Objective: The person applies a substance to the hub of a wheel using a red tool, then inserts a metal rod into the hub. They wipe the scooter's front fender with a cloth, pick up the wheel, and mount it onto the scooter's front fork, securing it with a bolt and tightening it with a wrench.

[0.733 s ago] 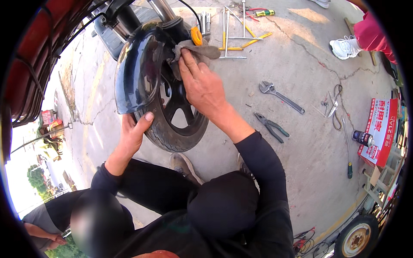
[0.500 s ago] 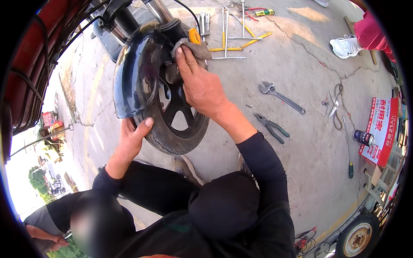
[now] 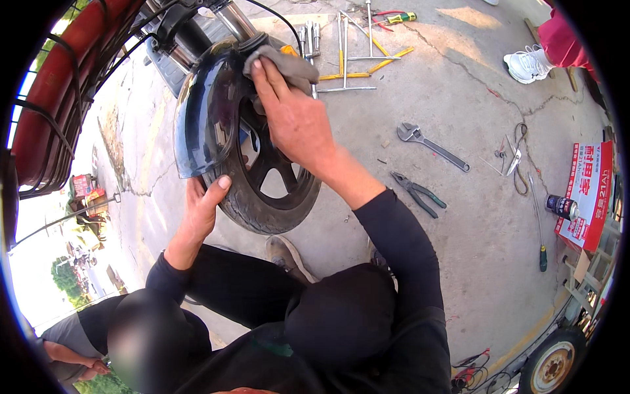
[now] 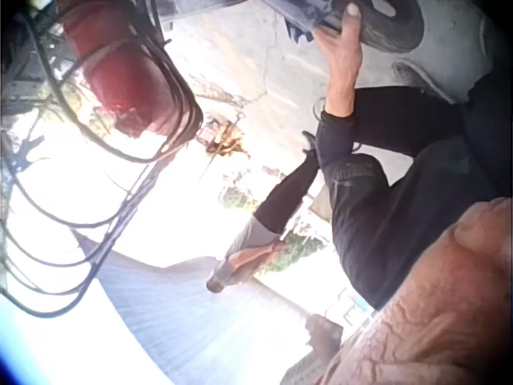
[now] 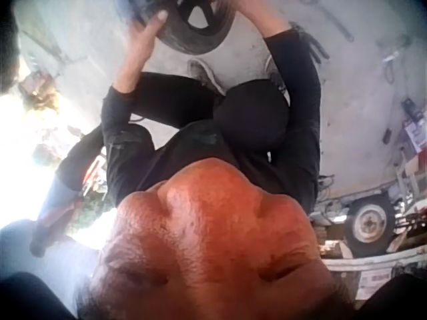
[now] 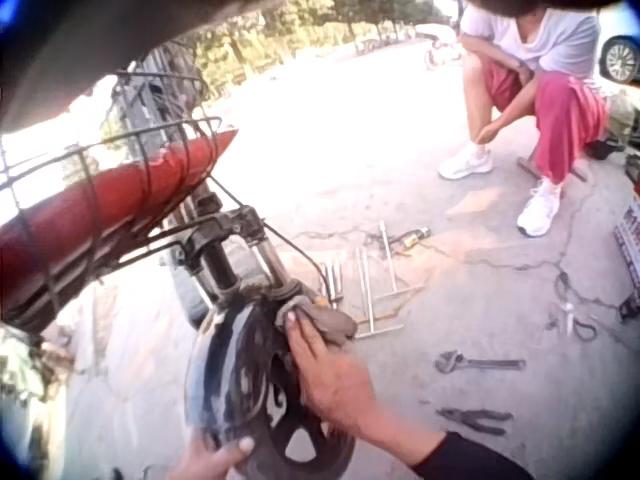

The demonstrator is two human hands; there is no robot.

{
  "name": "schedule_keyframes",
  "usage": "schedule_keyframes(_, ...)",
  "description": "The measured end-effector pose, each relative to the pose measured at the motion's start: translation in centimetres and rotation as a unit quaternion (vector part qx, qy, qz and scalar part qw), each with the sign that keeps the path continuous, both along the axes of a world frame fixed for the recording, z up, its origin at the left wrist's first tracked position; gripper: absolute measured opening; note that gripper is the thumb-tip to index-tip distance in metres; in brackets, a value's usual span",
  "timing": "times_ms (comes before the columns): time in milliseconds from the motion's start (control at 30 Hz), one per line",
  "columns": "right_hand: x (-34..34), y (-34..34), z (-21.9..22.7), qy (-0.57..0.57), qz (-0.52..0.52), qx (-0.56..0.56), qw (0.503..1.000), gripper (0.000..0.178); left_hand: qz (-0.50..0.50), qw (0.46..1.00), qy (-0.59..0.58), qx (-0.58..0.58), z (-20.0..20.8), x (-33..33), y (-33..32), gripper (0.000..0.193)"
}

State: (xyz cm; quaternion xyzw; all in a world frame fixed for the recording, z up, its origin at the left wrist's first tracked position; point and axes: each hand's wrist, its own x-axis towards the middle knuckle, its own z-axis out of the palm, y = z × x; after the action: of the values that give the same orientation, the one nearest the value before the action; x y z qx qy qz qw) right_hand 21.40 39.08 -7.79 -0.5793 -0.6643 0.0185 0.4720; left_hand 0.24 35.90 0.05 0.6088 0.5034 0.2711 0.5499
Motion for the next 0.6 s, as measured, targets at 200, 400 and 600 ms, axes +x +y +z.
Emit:
schedule_keyframes(200,1.2,-1.9,-0.1,-0.125,-0.018,-0.066,0.99,0.068,-0.007,1.0,-0.004,0.0,-0.2,-0.3,0.1,0.068)
schedule_keyframes(400,1.6,0.0,0.4,-0.114,-0.036,-0.011,0.993,0.064,-0.005,1.0,0.009,0.017,-0.4,-0.3,-0.1,0.068)
schedule_keyframes(600,0.8,-2.5,-3.1,-0.109,-0.045,-0.038,0.992,0.061,-0.016,1.0,0.01,0.004,-0.1,-0.4,0.0,0.067)
